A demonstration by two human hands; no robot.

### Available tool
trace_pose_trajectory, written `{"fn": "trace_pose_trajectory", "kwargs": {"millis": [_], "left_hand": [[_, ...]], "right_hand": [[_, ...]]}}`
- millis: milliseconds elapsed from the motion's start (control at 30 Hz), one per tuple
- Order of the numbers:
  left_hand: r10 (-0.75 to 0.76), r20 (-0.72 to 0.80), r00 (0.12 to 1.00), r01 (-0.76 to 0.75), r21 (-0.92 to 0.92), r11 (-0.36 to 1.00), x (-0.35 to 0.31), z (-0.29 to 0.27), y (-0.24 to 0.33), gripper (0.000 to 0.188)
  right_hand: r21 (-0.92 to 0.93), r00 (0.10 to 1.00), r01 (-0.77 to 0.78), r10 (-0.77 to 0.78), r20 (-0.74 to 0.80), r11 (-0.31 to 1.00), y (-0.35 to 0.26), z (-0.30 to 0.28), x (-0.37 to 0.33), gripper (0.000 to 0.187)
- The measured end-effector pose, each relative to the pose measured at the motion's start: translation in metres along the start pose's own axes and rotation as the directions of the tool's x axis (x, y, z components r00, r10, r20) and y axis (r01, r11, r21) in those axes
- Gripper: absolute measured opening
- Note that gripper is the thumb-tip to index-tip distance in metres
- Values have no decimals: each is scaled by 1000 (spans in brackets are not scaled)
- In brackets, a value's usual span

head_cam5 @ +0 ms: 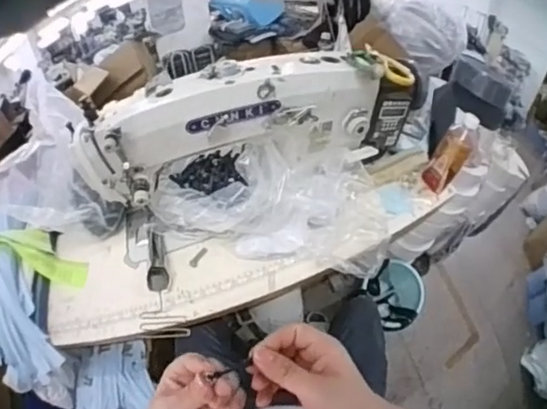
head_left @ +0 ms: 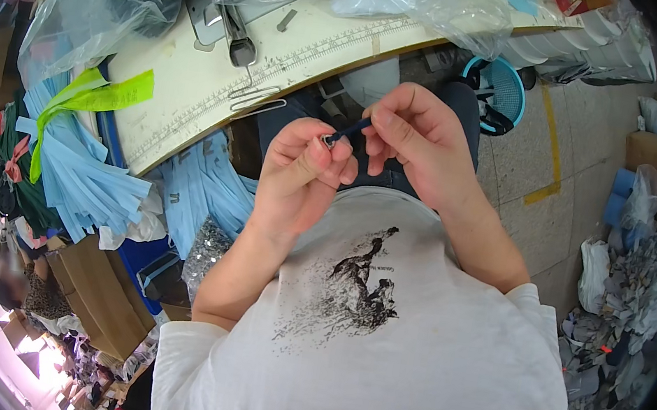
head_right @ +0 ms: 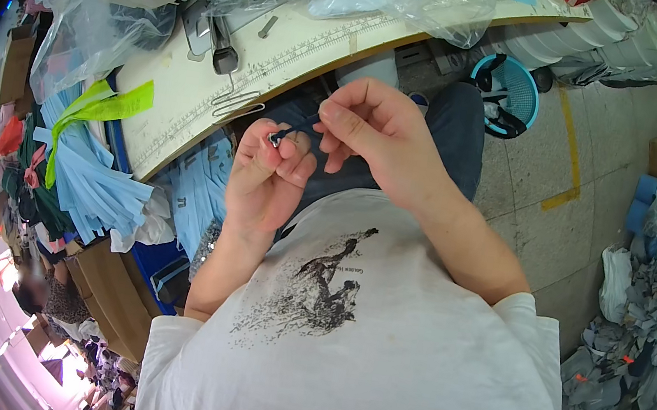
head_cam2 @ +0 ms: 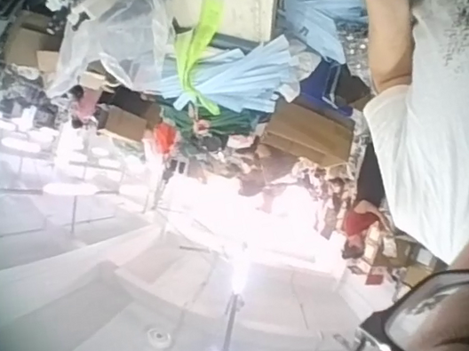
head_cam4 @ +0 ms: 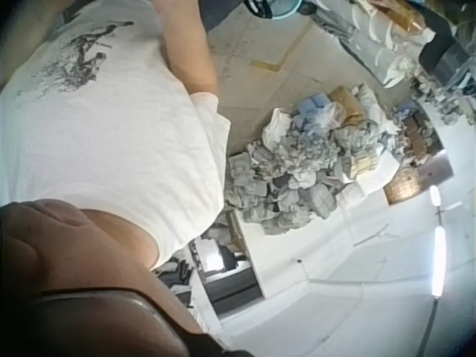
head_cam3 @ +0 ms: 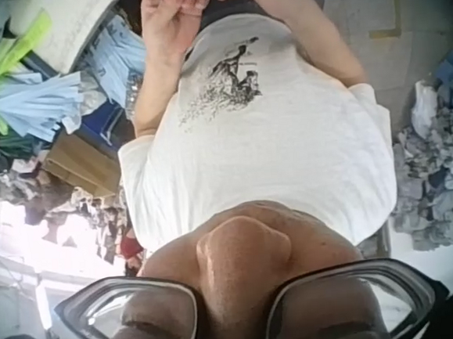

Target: Manually attaching small metal rings to fabric straps at a workstation.

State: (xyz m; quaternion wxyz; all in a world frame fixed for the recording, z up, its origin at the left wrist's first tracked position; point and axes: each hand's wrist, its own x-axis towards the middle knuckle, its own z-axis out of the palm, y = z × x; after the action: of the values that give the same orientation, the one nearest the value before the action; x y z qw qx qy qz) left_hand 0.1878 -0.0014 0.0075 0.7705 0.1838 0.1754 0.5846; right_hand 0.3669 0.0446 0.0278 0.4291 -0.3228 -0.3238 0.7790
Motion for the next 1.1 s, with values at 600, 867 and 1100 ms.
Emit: {"fn": "trace_pose_trajectory", "kwargs": {"millis": [600, 867, 1100], "left_hand": [[155, -14, 988, -130, 477, 869, 4, 11, 21, 20], [231, -81, 970, -187, 363, 913, 10, -3, 23, 30], [280, -295, 914, -67, 570, 819, 3, -12, 45, 21]], "right_hand": [[-192, 997, 81, -82, 3, 978, -11, 14, -3, 9], [-486, 925, 371, -364, 113, 792, -35, 41, 36, 10], [-842, 553, 503, -678, 485, -192, -67, 34, 135, 34]]}}
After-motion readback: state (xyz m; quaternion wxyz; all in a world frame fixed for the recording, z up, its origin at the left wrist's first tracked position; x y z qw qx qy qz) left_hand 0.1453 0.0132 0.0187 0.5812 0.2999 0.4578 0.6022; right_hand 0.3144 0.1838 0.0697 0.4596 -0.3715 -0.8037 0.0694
